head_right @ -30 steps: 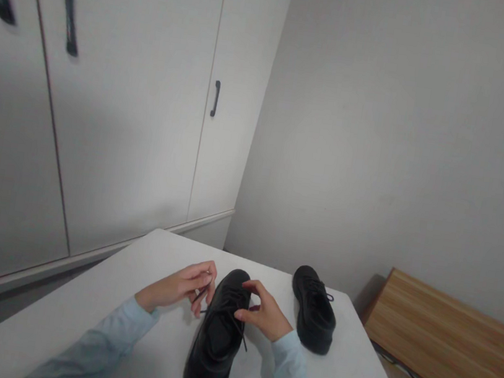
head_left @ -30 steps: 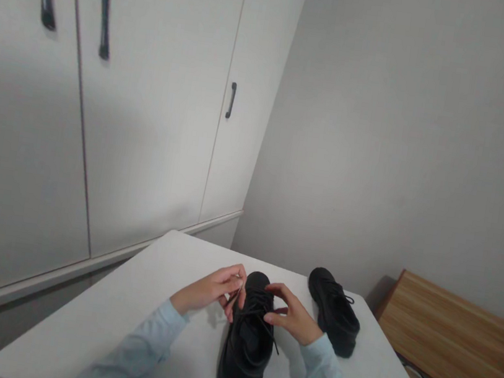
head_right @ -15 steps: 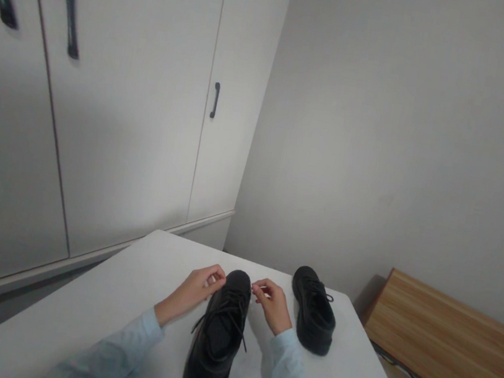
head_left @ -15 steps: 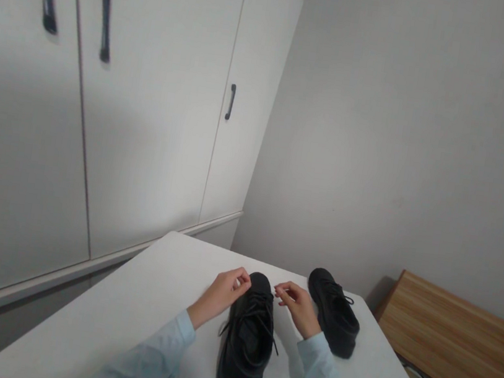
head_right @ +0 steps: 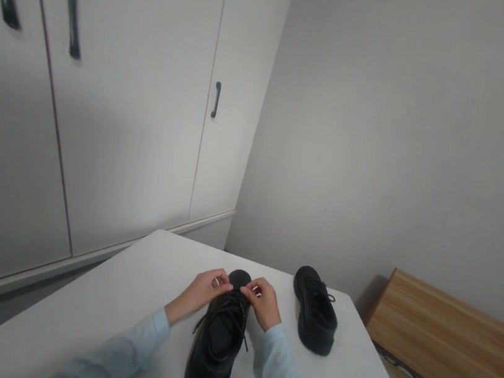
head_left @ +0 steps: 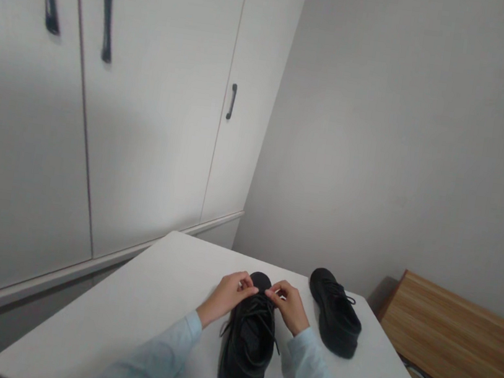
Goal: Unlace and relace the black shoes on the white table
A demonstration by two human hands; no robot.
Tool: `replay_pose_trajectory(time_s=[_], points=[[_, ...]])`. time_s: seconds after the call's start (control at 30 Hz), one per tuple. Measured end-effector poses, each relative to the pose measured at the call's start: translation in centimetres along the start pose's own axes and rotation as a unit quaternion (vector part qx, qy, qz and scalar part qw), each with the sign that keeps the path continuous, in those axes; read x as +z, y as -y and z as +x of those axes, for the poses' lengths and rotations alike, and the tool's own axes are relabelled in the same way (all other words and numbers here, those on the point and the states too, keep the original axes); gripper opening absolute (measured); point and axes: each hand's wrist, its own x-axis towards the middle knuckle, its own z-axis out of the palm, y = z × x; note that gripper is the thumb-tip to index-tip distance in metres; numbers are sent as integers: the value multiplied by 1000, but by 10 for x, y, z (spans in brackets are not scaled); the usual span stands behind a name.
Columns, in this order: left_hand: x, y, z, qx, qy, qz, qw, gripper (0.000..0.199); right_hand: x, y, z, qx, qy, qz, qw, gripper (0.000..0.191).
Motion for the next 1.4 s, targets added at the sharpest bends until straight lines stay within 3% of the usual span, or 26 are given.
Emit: replay_pose_trajectory(time_s=[0.27,0.5,1.07,1.23,1.4], points=[[3,-1,1,3,7,20,1000,14,6,2,-1,-23,-18,-24,999,31],[3,11,0,-34,19,10,999,15,4,1,-5,-46,-39,-59,996,29],[1,18,-2,-74,20,29,997,14,0,-9,-8,-24,-41,-67,997,30],[-1,17,-3,-11,2,95,995,15,0,-6,-8,9,-34,-20,999,36],[-5,3,-2,48,-23,43,998,16,-5,5,-7,-1,-36,-6,999,32]])
